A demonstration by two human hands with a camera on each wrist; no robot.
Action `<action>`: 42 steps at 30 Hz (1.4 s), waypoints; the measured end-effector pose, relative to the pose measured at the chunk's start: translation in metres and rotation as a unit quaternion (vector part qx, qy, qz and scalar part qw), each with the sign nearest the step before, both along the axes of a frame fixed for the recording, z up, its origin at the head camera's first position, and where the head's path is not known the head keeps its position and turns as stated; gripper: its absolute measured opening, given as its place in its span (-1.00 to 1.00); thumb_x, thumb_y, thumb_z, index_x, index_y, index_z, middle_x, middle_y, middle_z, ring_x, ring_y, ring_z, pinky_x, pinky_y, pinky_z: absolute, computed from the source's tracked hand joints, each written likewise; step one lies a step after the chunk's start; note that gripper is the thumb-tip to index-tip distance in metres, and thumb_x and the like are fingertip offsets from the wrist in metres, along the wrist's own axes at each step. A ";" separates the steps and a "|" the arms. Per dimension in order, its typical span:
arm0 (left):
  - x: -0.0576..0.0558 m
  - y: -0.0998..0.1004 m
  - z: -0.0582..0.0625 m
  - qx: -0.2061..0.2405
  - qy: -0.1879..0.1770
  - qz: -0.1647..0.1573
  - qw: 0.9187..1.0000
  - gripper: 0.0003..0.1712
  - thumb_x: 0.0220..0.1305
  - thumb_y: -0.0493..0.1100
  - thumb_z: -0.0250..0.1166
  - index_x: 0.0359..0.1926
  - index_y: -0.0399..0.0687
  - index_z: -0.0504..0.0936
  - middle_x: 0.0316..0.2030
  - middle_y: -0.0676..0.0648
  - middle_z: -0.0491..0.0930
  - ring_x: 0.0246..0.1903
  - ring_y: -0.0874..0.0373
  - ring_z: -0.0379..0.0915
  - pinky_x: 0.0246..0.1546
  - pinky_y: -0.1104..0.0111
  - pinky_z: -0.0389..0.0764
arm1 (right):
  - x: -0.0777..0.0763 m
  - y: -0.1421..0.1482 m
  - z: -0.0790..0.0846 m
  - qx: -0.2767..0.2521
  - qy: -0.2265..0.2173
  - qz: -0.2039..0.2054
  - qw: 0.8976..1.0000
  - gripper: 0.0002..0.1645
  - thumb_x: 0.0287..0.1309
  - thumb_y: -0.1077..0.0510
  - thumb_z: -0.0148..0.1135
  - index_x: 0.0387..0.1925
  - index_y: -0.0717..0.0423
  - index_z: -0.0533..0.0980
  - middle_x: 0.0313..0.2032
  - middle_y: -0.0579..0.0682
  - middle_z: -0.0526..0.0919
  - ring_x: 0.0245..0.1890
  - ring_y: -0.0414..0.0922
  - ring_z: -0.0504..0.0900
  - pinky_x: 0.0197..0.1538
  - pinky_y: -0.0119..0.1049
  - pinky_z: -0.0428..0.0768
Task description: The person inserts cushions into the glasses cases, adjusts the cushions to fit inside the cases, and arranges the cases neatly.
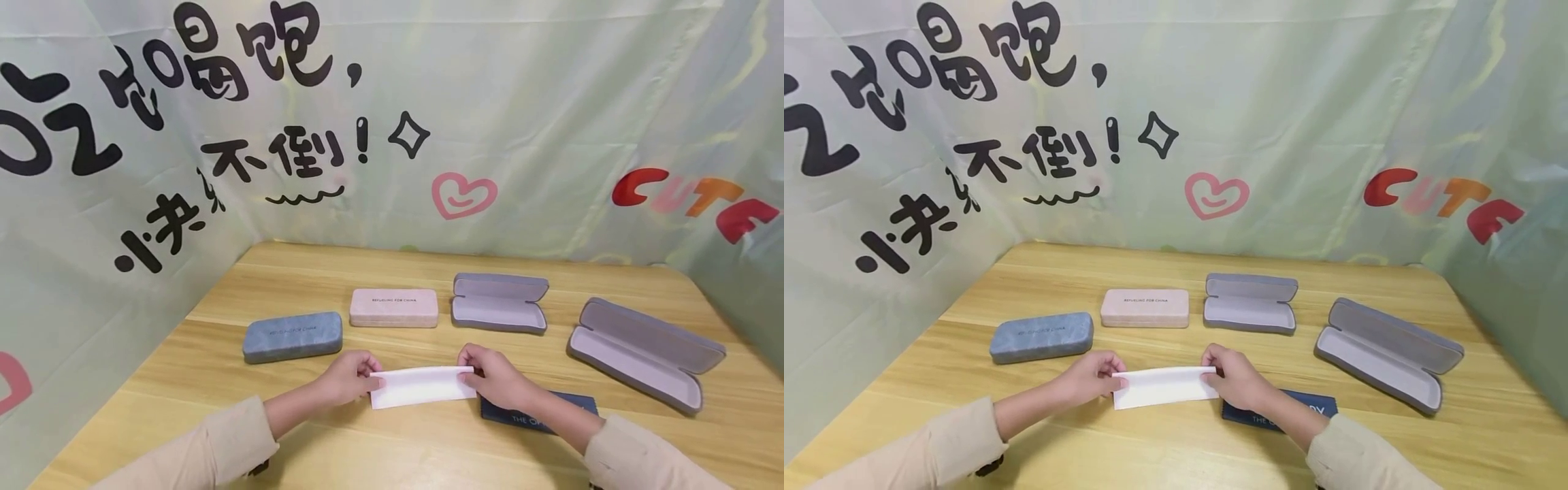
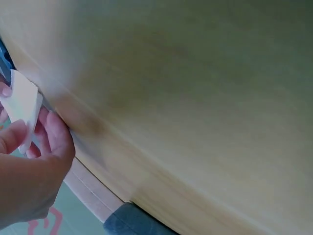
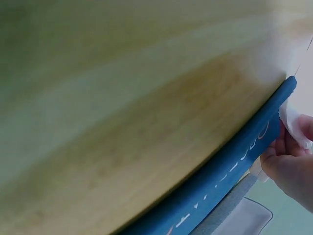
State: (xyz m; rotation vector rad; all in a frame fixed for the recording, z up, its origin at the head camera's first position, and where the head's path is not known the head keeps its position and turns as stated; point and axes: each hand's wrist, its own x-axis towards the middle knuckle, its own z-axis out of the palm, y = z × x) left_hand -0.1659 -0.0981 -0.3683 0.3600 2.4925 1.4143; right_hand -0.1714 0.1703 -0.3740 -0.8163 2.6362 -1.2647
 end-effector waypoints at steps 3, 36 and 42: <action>-0.003 0.002 -0.002 0.013 -0.014 0.015 1.000 -0.84 0.11 -0.38 0.26 -0.28 -0.39 0.51 -0.57 -0.04 0.45 -0.59 0.23 0.35 -0.58 0.43 0.46 | -0.002 0.000 0.000 0.001 -0.001 -0.014 1.000 -0.93 0.17 0.35 0.12 -0.33 0.29 0.39 -0.67 -0.16 0.30 -0.68 -0.39 0.22 -0.61 -0.50 0.28; -0.028 0.014 0.000 0.068 -0.042 0.086 0.993 -0.79 0.10 -0.39 0.26 -0.22 -0.43 0.54 -0.46 -0.08 0.51 -0.47 0.26 0.41 -0.37 0.42 0.60 | -0.009 0.010 0.020 -0.029 -0.085 -0.144 0.985 -0.79 0.15 0.26 0.18 -0.28 0.41 0.54 -0.67 -0.09 0.48 -0.68 -0.32 0.27 -0.63 -0.50 0.27; -0.037 0.025 0.001 0.097 -0.026 0.102 0.990 -0.81 0.11 -0.40 0.27 -0.23 -0.44 0.54 -0.46 -0.11 0.54 -0.46 0.24 0.44 -0.35 0.36 0.64 | -0.017 0.021 0.025 -0.095 -0.121 -0.152 0.976 -0.74 0.19 0.28 0.13 -0.25 0.51 0.49 -0.49 0.02 0.68 -0.54 -0.31 0.53 -0.44 -0.41 0.56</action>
